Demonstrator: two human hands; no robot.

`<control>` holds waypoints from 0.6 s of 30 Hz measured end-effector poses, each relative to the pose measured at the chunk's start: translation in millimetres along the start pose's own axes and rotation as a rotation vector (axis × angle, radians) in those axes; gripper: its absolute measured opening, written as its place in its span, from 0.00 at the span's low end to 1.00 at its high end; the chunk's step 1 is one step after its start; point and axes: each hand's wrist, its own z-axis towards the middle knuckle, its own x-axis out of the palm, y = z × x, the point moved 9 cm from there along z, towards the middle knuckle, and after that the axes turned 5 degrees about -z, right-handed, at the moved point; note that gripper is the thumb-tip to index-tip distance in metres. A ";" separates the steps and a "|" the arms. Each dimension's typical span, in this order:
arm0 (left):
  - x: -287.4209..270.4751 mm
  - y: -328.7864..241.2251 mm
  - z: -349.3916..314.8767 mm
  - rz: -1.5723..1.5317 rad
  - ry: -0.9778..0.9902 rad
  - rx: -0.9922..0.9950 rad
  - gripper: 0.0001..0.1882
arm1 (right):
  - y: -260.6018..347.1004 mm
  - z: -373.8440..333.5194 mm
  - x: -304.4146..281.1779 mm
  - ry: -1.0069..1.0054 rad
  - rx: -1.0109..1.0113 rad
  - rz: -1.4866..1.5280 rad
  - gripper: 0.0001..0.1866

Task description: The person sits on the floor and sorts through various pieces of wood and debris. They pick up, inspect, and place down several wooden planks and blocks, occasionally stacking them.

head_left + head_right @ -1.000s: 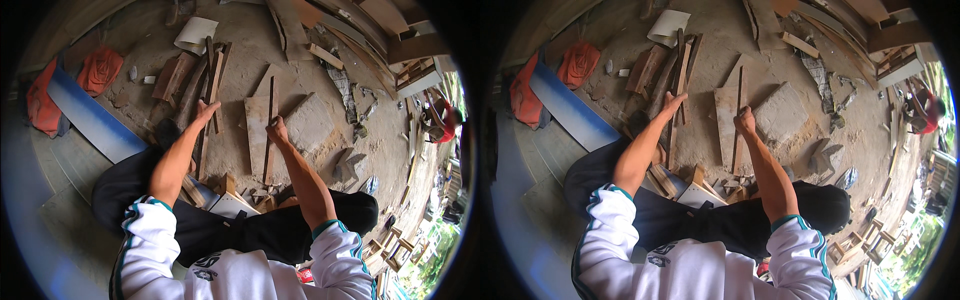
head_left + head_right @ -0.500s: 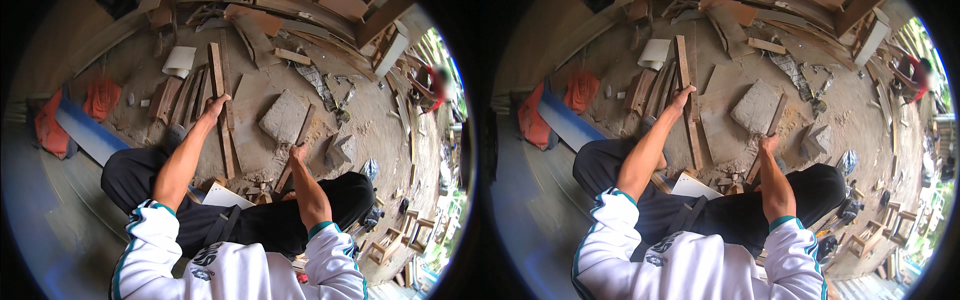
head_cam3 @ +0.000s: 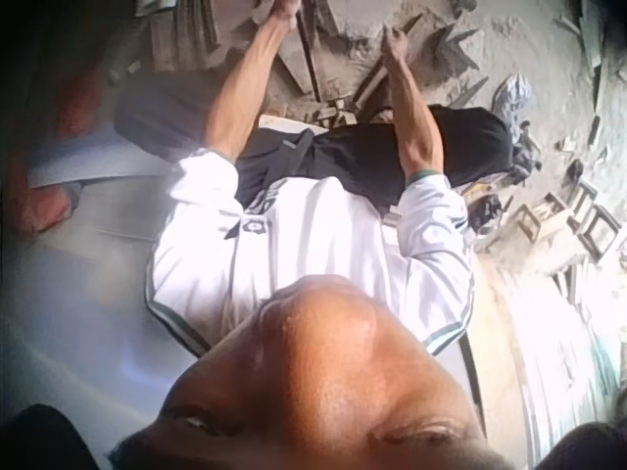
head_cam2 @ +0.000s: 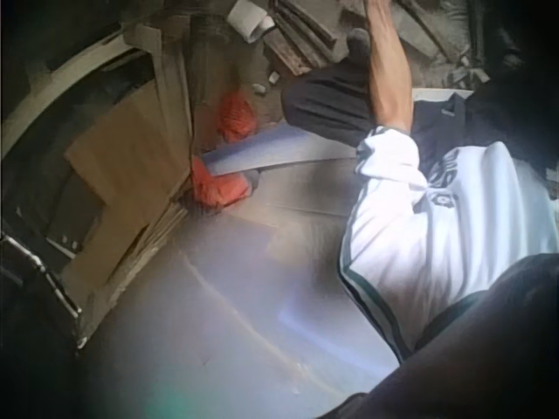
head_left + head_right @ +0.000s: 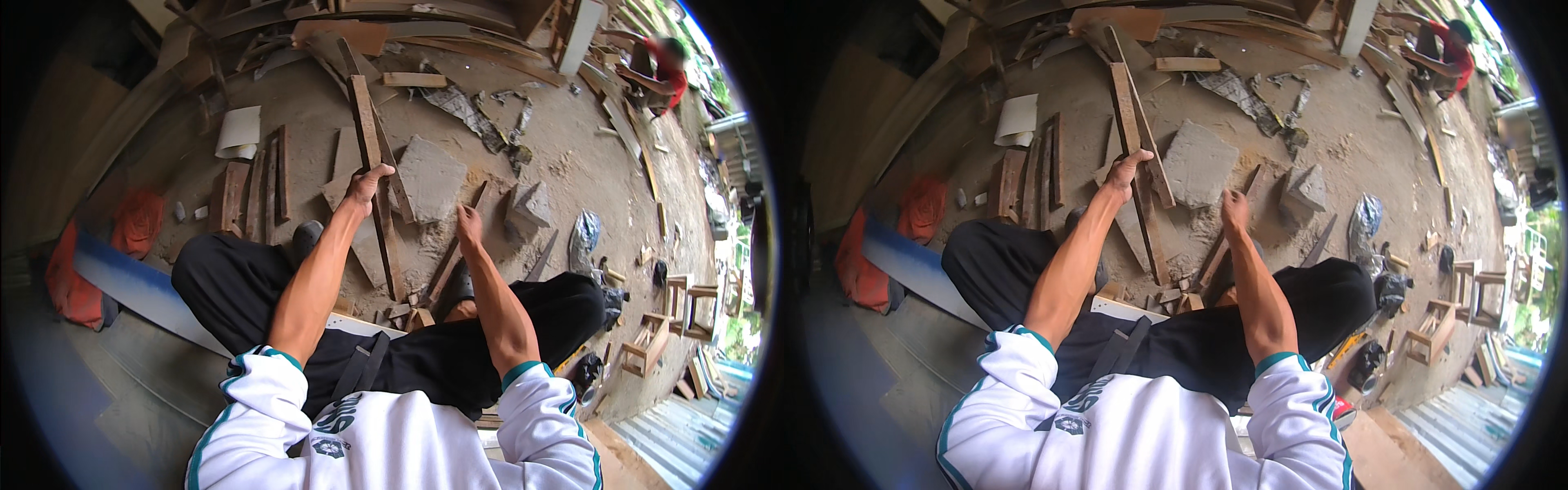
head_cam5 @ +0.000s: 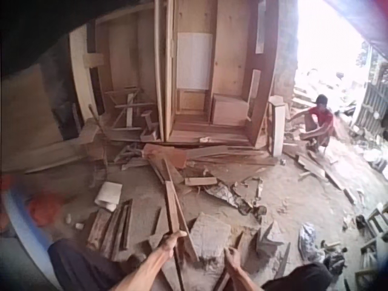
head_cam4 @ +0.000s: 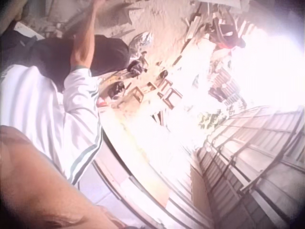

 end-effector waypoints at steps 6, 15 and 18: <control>69.9 18.1 -11.7 -0.002 0.154 -0.061 0.15 | 164.8 -100.7 38.0 0.509 -0.075 0.231 0.34; 134.8 22.6 -10.7 -0.036 0.260 0.021 0.24 | 167.5 -130.4 -42.7 0.151 -0.186 0.085 0.26; 139.7 11.9 -11.1 0.006 0.309 -0.037 0.29 | 137.8 -138.3 -45.7 0.235 -0.098 0.289 0.24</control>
